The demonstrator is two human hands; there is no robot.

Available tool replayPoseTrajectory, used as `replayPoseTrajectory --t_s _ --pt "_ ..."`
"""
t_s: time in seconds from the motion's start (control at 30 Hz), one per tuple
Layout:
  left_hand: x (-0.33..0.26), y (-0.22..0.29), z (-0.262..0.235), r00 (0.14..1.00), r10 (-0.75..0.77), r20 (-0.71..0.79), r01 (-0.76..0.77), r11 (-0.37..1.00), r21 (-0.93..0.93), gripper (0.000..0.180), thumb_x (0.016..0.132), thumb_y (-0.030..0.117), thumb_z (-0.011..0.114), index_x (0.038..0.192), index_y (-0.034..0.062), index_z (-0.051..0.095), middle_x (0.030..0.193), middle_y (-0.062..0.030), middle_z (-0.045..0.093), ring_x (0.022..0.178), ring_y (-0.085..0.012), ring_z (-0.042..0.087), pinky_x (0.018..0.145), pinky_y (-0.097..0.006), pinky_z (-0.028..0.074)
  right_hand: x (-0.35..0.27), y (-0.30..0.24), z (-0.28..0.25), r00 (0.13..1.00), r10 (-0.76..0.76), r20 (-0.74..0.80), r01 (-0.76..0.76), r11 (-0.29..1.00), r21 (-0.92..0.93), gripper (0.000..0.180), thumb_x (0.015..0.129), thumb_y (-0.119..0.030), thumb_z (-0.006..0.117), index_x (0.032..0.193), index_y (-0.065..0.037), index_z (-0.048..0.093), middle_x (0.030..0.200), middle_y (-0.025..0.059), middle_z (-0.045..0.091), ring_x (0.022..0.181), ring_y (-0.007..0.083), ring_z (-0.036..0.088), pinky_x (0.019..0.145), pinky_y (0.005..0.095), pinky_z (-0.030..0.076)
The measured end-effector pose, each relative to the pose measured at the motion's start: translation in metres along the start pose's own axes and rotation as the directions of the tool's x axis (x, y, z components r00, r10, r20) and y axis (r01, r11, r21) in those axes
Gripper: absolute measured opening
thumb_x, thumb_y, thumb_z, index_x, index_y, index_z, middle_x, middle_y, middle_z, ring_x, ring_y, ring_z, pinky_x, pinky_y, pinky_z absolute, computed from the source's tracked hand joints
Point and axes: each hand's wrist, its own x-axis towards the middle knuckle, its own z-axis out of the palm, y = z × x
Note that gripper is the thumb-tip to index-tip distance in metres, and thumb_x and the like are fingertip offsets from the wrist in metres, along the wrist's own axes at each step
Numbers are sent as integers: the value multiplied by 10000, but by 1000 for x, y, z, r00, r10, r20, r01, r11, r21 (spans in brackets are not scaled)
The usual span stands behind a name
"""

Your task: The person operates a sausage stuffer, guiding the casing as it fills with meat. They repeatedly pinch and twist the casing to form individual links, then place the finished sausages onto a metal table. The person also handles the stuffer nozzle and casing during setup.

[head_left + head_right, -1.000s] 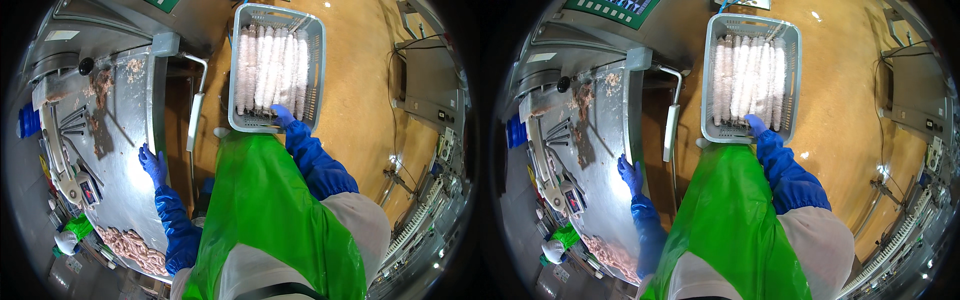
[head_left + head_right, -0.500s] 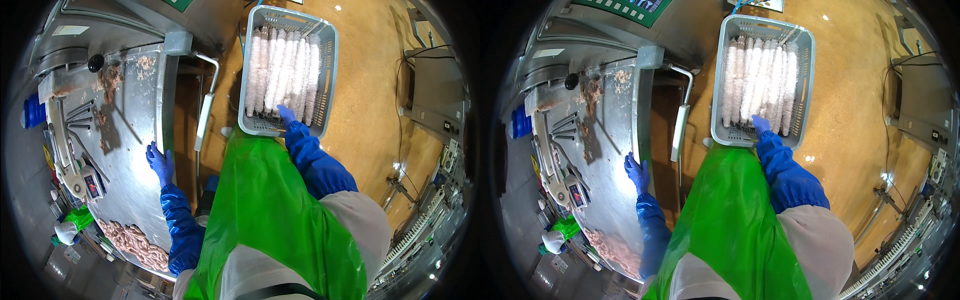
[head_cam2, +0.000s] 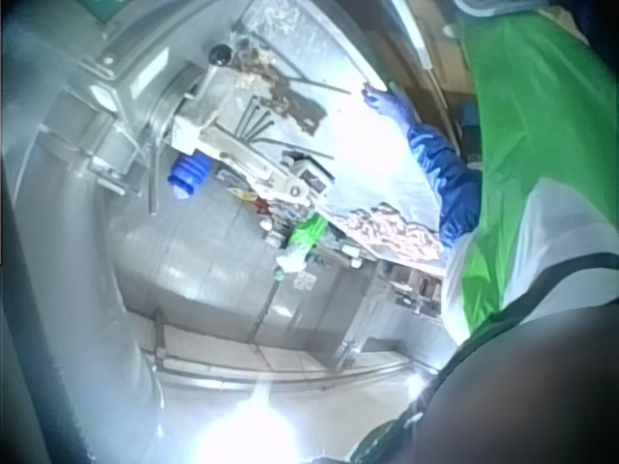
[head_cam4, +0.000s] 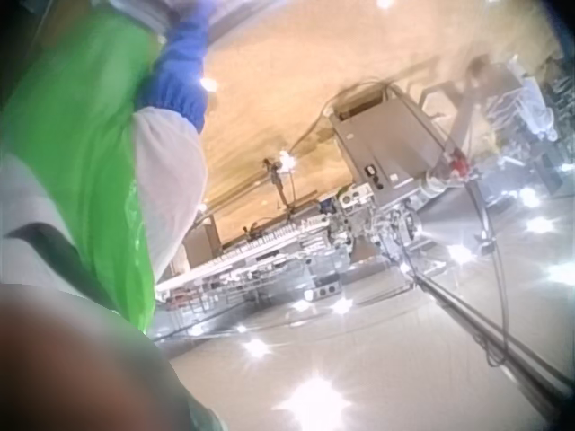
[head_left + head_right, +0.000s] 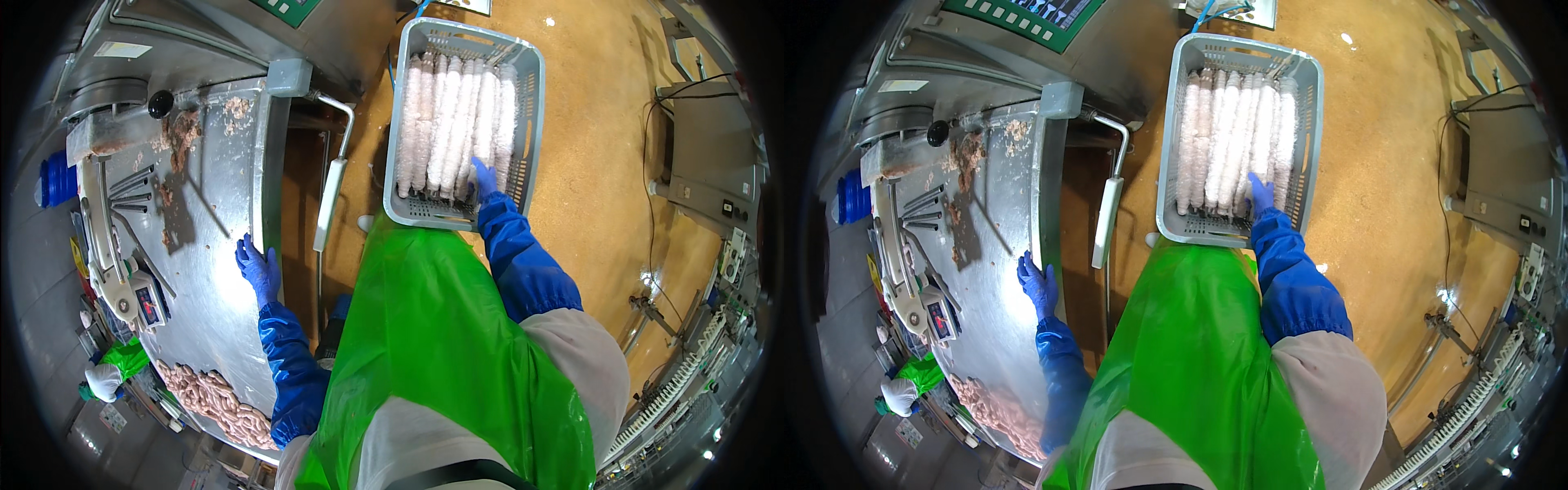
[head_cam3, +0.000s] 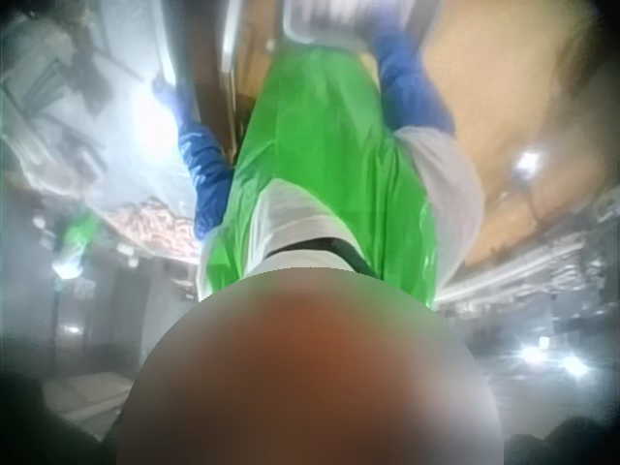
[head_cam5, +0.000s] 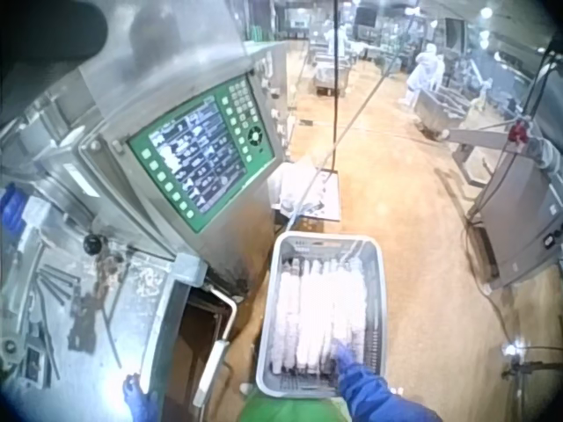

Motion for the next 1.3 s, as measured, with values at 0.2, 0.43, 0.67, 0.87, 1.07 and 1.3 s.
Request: replayPoseTrajectory --t_s 0.2,0.43,0.67,0.87,1.07,1.3 --pt "3 17 -9 998 -65 -1 65 998 -8 733 809 177 715 1441 119 348 1447 -222 347 1313 -436 346 1071 -518 334 -29 -47 -25 921 -359 -153 177 735 -655 545 805 -298 575 1201 75 546 1072 259 656 1002 364 632 858 433 487" --pt "60 178 -70 926 309 -217 -373 833 -409 550 800 129 695 1318 54 523 1238 -197 566 1186 -399 500 1013 -457 401 -128 -106 -115 861 -356 363 503 700 -507 441 743 -143 664 1155 13 642 976 118 702 886 176 651 817 324 516" --pt "89 189 -116 761 648 -25 -648 761 29 588 757 309 728 1290 165 527 1132 -151 614 1077 -339 586 919 -423 460 -163 -235 -28 487 196 851 741 423 -522 468 742 -142 694 1176 16 618 978 29 664 854 106 588 791 283 495" --pt "-4 103 -85 911 351 215 -283 913 -294 500 725 442 754 1124 178 608 792 -156 679 745 -336 677 662 -448 532 -252 -168 161 54 552 832 926 284 -248 746 672 -179 783 1339 -30 485 1211 136 602 1133 208 554 981 338 440" --pt "-95 -31 -133 943 -219 250 290 908 -302 510 672 397 768 1107 146 679 882 -163 703 822 -313 689 745 -403 547 -320 -181 294 -131 577 806 921 371 -116 684 894 -351 668 1439 -54 382 1287 137 572 1169 217 554 1015 352 427" --pt "-188 -169 -134 801 -519 298 563 482 -671 464 703 190 807 1101 -13 678 936 -82 724 849 -123 659 794 -310 532 -395 -94 406 -154 283 947 827 562 -34 455 992 -384 464 1352 -115 527 1308 47 562 1187 160 518 1019 340 376"
